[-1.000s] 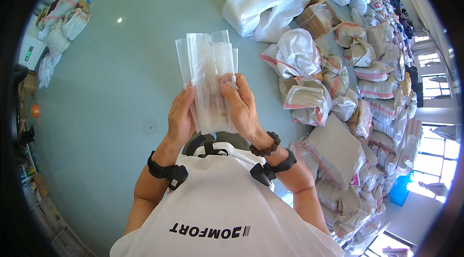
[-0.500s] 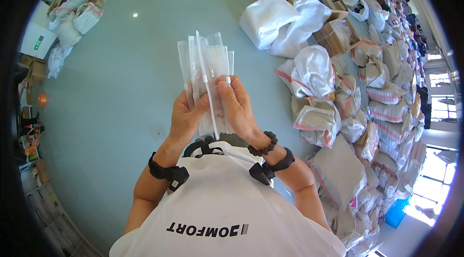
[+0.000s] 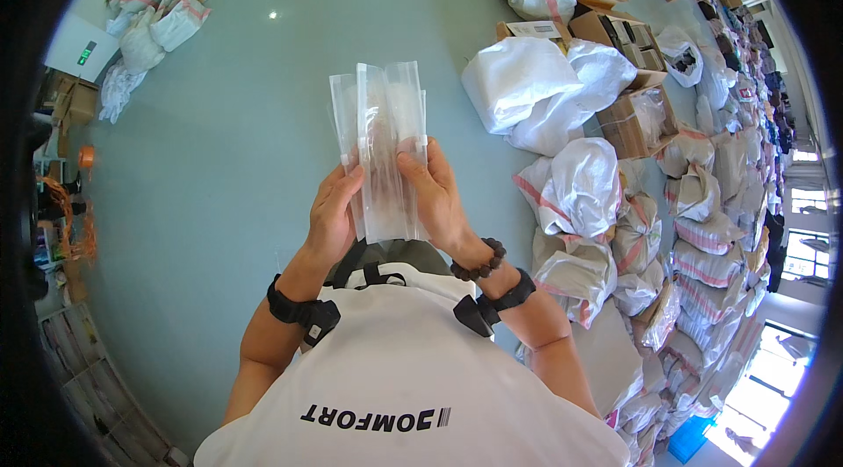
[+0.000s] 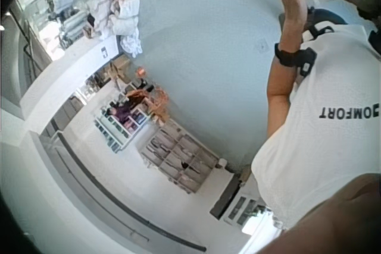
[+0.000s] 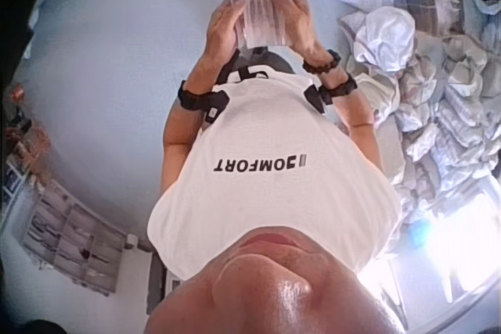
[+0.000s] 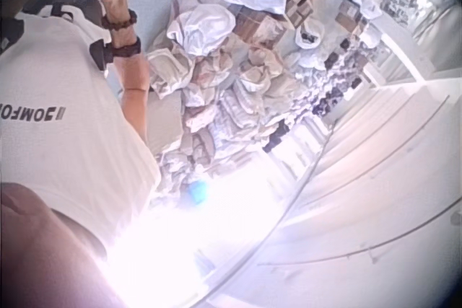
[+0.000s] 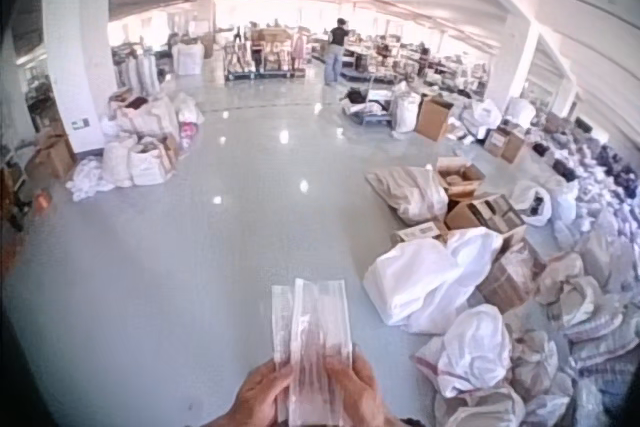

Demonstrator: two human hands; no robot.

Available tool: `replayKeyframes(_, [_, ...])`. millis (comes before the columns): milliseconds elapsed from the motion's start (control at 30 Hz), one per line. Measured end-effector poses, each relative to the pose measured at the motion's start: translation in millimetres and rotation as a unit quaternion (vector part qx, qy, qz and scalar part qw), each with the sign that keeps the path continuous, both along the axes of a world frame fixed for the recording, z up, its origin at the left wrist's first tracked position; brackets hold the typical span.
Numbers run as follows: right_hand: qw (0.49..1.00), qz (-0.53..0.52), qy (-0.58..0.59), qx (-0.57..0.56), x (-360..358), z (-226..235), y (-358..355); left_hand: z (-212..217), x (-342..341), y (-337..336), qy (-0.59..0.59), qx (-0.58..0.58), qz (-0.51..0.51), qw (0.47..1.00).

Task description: The person folds a light-colored embroidered cloth on a table, then walks through a warehouse carrying the folded item. They retrieve clear plastic bags from a basket, open one, and place the folded cloth inside before walking toward a packing area.

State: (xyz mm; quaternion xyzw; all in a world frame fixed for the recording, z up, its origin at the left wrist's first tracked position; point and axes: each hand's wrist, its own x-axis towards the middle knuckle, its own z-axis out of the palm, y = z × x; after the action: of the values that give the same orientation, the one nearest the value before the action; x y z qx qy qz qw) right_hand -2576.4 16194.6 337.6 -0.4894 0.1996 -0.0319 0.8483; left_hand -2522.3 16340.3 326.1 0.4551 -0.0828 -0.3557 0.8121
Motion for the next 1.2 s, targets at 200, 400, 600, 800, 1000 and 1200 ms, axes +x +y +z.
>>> replayKeyframes(200, [1.000, -0.008, -0.005, 0.019, 70, -1, -23, -10, 75, -25, 0.028, -0.018, -0.021, 0.999])
replayKeyframes(400, [0.999, -0.043, 0.015, -0.015, 151, 3, -33, -3, 162, -56, -0.087, 0.014, -0.025, 0.996])
replayKeyframes(600, [0.997, -0.063, -0.003, -0.051, 232, 15, -40, 10, 254, -66, -0.057, -0.005, -0.052, 0.997])
replayKeyframes(800, [0.997, -0.055, 0.013, -0.055, 288, 18, -47, 17, 314, -73, -0.118, 0.102, -0.086, 0.984])
replayKeyframes(1000, [0.994, -0.092, 0.046, -0.035, 331, 8, -69, 19, 356, -91, -0.144, 0.110, -0.147, 0.972])
replayKeyframes(1200, [0.992, -0.106, 0.058, 0.039, 373, -10, -111, -2, 399, -119, -0.068, 0.058, -0.060, 0.994])
